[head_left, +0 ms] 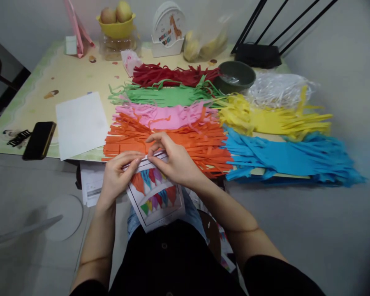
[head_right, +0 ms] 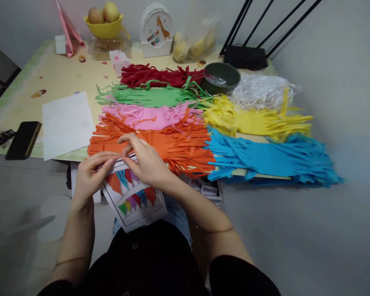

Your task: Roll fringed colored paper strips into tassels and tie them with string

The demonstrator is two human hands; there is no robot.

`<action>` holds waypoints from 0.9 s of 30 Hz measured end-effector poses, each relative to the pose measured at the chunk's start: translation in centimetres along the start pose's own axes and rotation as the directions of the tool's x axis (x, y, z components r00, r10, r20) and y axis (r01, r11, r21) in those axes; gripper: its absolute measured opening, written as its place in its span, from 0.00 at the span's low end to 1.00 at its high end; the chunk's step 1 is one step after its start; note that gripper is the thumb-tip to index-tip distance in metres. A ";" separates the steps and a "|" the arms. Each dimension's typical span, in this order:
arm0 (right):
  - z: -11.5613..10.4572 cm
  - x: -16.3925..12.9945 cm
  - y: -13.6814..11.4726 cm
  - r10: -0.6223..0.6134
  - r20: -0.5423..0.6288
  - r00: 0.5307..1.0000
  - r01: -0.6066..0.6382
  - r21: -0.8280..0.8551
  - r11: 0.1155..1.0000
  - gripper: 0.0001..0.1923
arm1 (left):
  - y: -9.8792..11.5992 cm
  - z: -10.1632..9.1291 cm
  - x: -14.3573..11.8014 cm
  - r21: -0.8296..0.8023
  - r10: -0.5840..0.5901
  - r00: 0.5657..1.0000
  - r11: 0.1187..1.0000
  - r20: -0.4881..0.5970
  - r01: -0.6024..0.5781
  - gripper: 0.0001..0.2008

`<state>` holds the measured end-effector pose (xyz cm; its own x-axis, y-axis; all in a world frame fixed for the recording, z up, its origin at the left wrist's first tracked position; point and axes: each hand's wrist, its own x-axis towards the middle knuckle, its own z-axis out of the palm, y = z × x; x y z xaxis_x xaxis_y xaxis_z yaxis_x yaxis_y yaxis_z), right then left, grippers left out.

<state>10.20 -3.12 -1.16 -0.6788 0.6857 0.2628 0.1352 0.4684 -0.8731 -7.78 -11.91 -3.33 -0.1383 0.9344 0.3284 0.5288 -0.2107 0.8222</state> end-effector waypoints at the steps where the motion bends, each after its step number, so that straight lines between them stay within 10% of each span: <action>1: 0.1 0.0 0.1 -0.002 -0.013 1.000 0.002 -0.015 1.000 0.16 | 0.0 0.0 0.0 -0.001 -0.003 1.000 1.000 -0.002 0.003 0.09; 10: 0.4 -0.5 1.4 -0.173 -0.111 0.979 0.149 -0.194 0.970 0.17 | 0.1 -0.1 0.0 -0.007 -0.020 1.000 1.000 -0.002 0.020 0.09; 21: -1.4 -1.9 4.5 -0.155 -0.186 0.970 0.178 0.110 0.978 0.03 | -1.1 0.9 -0.6 -0.118 -0.061 0.997 0.991 -0.038 0.057 0.06; 27: -1.6 -2.1 4.4 -0.142 -0.213 0.967 0.164 0.093 0.982 0.05 | -1.1 0.5 -0.1 0.113 0.241 0.969 0.963 0.061 -0.246 0.11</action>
<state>13.37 -1.63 -4.91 -0.5212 0.7155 0.4652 -0.0457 0.5210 -0.8524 -7.96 -11.67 -4.50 0.0448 0.8719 0.4876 0.6377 -0.4006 0.6579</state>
